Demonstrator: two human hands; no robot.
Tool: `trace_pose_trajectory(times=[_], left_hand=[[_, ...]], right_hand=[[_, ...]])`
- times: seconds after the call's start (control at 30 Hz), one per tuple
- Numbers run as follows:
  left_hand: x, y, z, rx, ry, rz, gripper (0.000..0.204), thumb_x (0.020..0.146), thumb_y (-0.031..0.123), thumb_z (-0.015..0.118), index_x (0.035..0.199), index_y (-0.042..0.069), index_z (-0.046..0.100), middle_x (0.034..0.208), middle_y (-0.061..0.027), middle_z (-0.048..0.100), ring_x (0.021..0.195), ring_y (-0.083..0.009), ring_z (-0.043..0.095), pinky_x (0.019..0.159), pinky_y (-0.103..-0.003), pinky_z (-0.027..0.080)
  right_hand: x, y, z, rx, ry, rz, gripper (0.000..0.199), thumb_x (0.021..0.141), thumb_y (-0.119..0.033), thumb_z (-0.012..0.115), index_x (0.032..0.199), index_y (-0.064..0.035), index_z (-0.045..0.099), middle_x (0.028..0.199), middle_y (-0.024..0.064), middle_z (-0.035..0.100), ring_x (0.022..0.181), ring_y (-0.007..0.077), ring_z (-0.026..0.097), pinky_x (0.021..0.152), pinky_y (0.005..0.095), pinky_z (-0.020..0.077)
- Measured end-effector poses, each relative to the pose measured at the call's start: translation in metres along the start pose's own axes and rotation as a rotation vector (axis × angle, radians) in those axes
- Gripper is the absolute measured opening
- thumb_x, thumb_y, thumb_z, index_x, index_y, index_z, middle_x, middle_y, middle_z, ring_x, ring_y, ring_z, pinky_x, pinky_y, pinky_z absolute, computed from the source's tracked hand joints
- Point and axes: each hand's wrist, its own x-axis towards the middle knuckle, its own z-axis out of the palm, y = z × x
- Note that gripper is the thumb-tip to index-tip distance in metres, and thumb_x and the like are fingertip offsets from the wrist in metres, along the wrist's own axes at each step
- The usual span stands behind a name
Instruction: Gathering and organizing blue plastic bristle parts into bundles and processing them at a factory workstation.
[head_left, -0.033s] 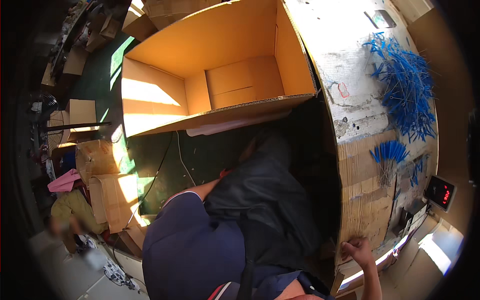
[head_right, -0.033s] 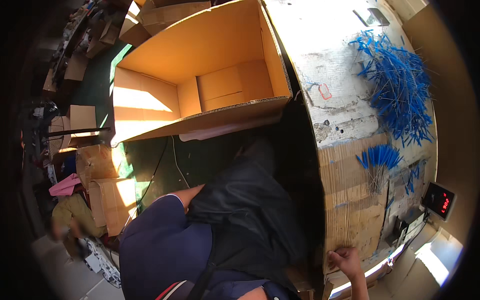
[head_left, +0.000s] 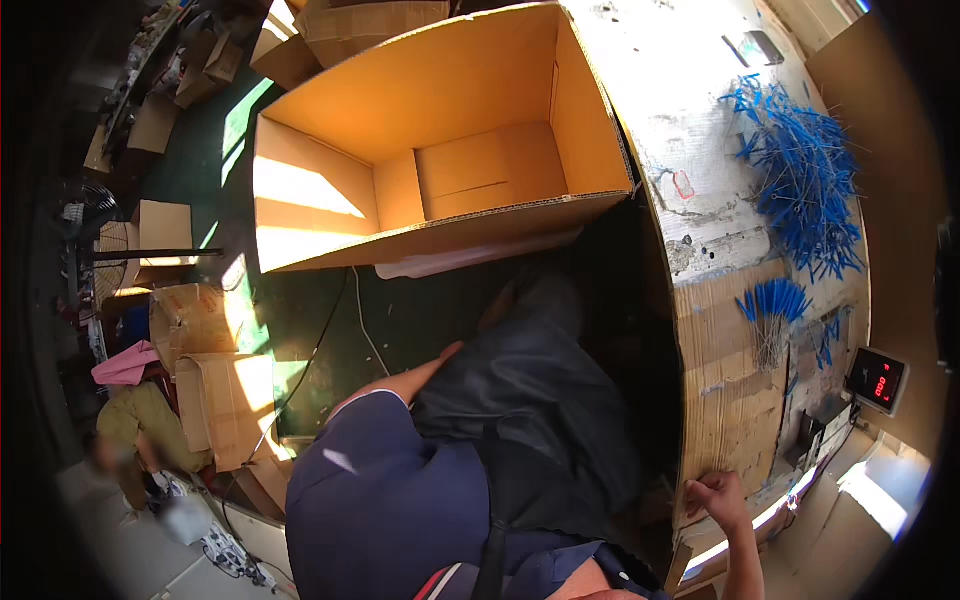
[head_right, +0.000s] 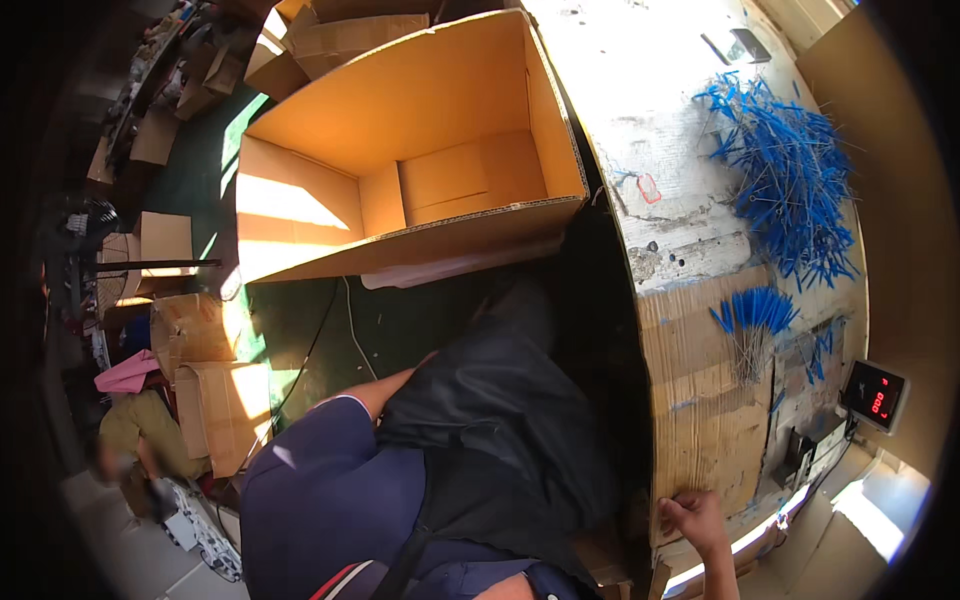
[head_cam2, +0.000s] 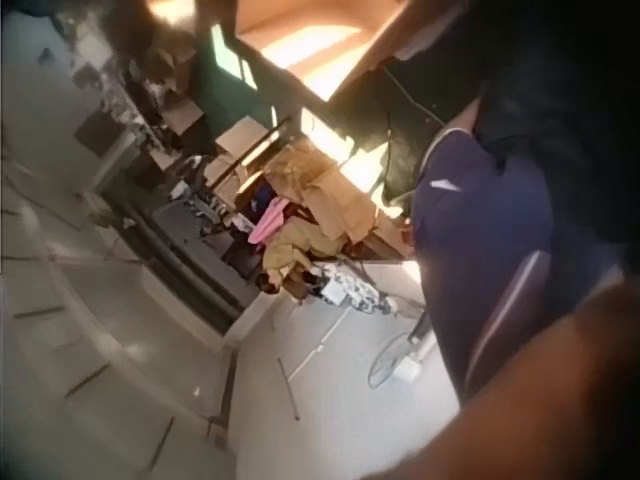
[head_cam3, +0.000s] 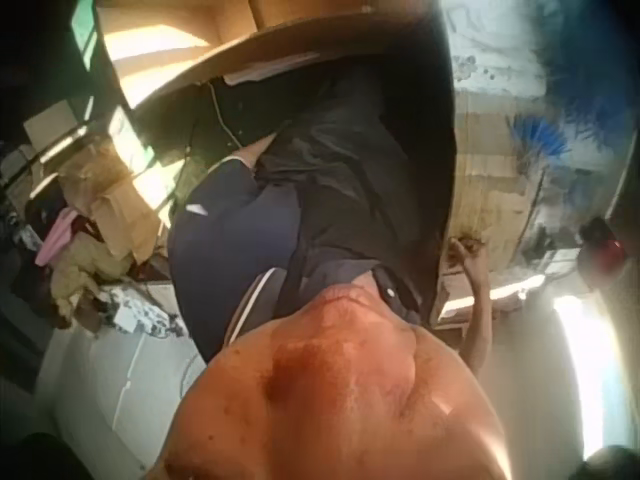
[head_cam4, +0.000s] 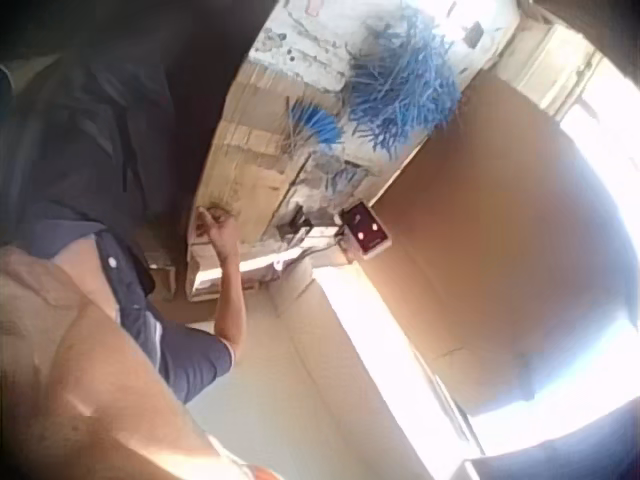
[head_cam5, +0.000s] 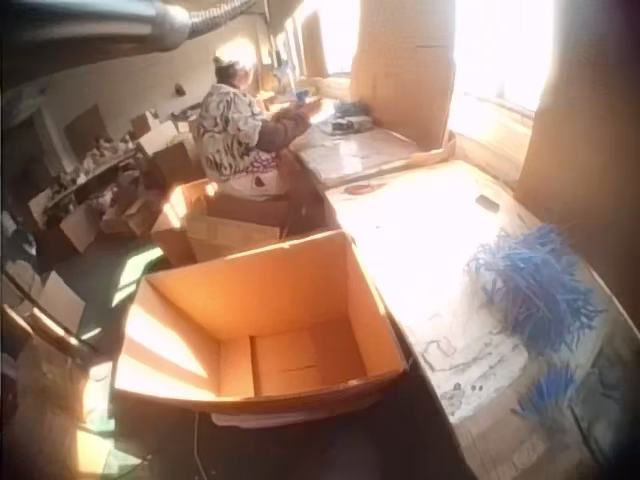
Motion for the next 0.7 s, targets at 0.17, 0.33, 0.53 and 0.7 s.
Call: trace_pose_trajectory(times=[0.17,0.33,0.53,0.7], left_hand=[[-0.064,0.108,-0.092,-0.316,0.265,0.414,0.019,0.092,0.021,0.069,0.096,0.003,0.072,0.080,-0.0070,0.072,0.074,-0.0146,0.068,0.070,-0.033,0.053],[-0.183,0.250,-0.270,0.062,0.771,0.997,0.007,0.096,0.010,0.069,0.095,0.003,0.069,0.079,-0.0049,0.067,0.071,-0.0128,0.064,0.066,-0.027,0.051],[-0.048,0.248,-0.432,-0.012,0.240,0.250,0.025,0.097,0.029,0.064,0.089,0.005,0.065,0.073,-0.0023,0.061,0.065,-0.0117,0.058,0.060,-0.031,0.050],[0.152,0.090,-0.462,1.154,-0.075,0.307,0.027,0.090,0.027,0.059,0.090,0.003,0.069,0.084,-0.0198,0.070,0.087,-0.0333,0.069,0.075,-0.043,0.054]], right_hand=[[0.007,-0.023,0.045,-0.399,0.707,-0.590,0.027,0.092,-0.014,0.075,0.071,-0.0018,0.063,0.059,0.0139,0.057,0.050,0.0256,0.055,0.050,0.0359,0.0428],[0.040,-0.092,0.063,-0.449,0.928,-0.835,0.032,0.090,-0.013,0.077,0.069,-0.0048,0.054,0.059,0.0137,0.051,0.049,0.0307,0.049,0.048,0.0390,0.0385],[0.076,-0.131,0.060,-0.623,0.927,-0.852,0.038,0.089,-0.012,0.078,0.067,-0.0044,0.047,0.060,0.0122,0.047,0.051,0.0297,0.046,0.050,0.0397,0.0356],[0.096,-0.122,0.057,-0.706,0.935,-0.939,0.039,0.083,-0.007,0.080,0.066,-0.0086,0.045,0.061,0.0095,0.044,0.052,0.0299,0.047,0.049,0.0413,0.0342]])
